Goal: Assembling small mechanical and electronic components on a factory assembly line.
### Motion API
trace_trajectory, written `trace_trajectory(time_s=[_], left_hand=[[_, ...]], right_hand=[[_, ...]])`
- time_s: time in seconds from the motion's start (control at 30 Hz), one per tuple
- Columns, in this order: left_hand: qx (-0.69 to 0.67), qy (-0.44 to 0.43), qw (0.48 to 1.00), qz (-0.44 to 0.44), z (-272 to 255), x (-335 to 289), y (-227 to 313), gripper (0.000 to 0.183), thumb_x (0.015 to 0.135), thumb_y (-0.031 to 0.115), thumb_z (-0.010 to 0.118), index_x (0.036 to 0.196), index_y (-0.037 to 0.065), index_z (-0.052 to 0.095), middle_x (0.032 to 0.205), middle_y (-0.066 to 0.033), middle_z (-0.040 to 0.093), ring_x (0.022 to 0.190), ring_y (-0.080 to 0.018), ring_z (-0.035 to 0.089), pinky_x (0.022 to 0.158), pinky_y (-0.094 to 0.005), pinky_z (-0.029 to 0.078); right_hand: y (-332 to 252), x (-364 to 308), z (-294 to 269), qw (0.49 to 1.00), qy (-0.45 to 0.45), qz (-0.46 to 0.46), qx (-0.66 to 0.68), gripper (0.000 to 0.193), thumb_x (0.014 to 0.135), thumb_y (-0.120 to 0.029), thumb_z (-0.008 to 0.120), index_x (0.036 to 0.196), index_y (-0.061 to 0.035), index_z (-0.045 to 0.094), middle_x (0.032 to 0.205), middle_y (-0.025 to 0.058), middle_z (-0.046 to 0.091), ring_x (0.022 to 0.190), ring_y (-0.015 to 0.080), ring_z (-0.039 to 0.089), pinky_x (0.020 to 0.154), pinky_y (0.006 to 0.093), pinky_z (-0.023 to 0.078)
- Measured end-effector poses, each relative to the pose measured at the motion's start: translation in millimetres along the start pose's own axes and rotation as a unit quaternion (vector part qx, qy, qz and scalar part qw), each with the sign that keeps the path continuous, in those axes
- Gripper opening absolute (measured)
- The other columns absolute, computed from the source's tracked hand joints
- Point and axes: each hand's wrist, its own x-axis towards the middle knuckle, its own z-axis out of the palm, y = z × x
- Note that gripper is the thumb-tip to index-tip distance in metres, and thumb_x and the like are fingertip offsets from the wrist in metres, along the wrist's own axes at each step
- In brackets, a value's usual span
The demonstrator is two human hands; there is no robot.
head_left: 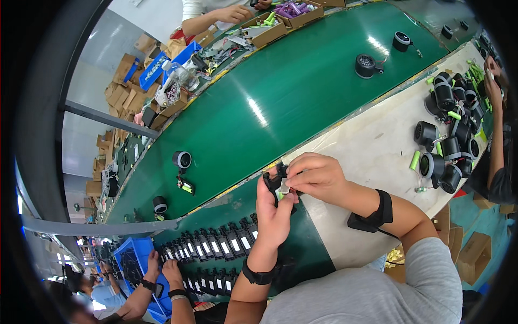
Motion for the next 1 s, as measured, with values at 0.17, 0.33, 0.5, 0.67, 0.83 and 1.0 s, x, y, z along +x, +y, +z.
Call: trace_trajectory(time_s=[0.17, 0.33, 0.5, 0.67, 0.83, 1.0], left_hand=[[0.085, 0.021, 0.996, 0.028, 1, -2, -3, 0.044, 0.090, 0.001, 0.052, 0.131, 0.000, 0.038, 0.115, -0.0094, 0.052, 0.089, -0.0143, 0.054, 0.076, -0.0273, 0.046], [0.112, 0.035, 0.993, 0.008, 3, -4, 5, 0.040, 0.094, 0.009, 0.056, 0.129, -0.002, 0.039, 0.115, -0.0126, 0.057, 0.106, -0.0188, 0.056, 0.093, -0.0313, 0.043], [0.169, 0.040, 0.985, 0.012, 1, -7, 1, 0.035, 0.096, 0.011, 0.053, 0.126, -0.003, 0.043, 0.097, -0.0086, 0.061, 0.083, -0.0140, 0.057, 0.076, -0.0274, 0.048], [0.113, 0.080, 0.990, 0.034, 8, -7, -4, 0.032, 0.097, 0.012, 0.052, 0.124, -0.004, 0.049, 0.084, -0.0037, 0.059, 0.068, -0.0078, 0.052, 0.062, -0.0222, 0.046], [0.064, 0.089, 0.993, 0.037, 9, -7, -7, 0.031, 0.096, 0.011, 0.054, 0.123, -0.004, 0.052, 0.084, -0.0017, 0.060, 0.068, -0.0062, 0.051, 0.061, -0.0204, 0.045], [0.046, 0.088, 0.995, 0.027, 7, -7, -9, 0.030, 0.096, 0.012, 0.055, 0.121, -0.004, 0.054, 0.083, -0.0011, 0.060, 0.067, -0.0064, 0.051, 0.060, -0.0202, 0.044]], right_hand=[[-2, -1, 3, 1.000, -0.002, 0.010, -0.008, 0.015, 0.068, 0.004, 0.073, 0.081, -0.0039, 0.070, 0.085, 0.0058, 0.065, 0.073, 0.0207, 0.064, 0.062, 0.0284, 0.053], [-4, -4, 2, 0.999, -0.015, 0.050, -0.002, 0.016, 0.069, 0.004, 0.073, 0.081, -0.0045, 0.070, 0.086, 0.0063, 0.065, 0.074, 0.0209, 0.065, 0.062, 0.0286, 0.053], [-18, -1, 3, 0.994, -0.031, 0.103, -0.011, 0.015, 0.072, 0.008, 0.069, 0.083, -0.0022, 0.069, 0.085, 0.0074, 0.064, 0.067, 0.0178, 0.065, 0.057, 0.0270, 0.054], [-24, -8, 11, 0.991, -0.001, 0.136, -0.019, 0.017, 0.071, 0.011, 0.069, 0.083, -0.0005, 0.069, 0.084, 0.0098, 0.063, 0.072, 0.0177, 0.066, 0.060, 0.0265, 0.056], [-20, -14, 14, 0.993, 0.006, 0.119, -0.017, 0.012, 0.074, 0.012, 0.065, 0.080, 0.0024, 0.063, 0.084, 0.0108, 0.058, 0.063, 0.0153, 0.065, 0.053, 0.0251, 0.054], [-19, -13, 16, 0.991, 0.014, 0.136, -0.012, 0.014, 0.072, 0.008, 0.066, 0.077, -0.0024, 0.059, 0.073, 0.0074, 0.049, 0.056, 0.0178, 0.055, 0.047, 0.0302, 0.042]])
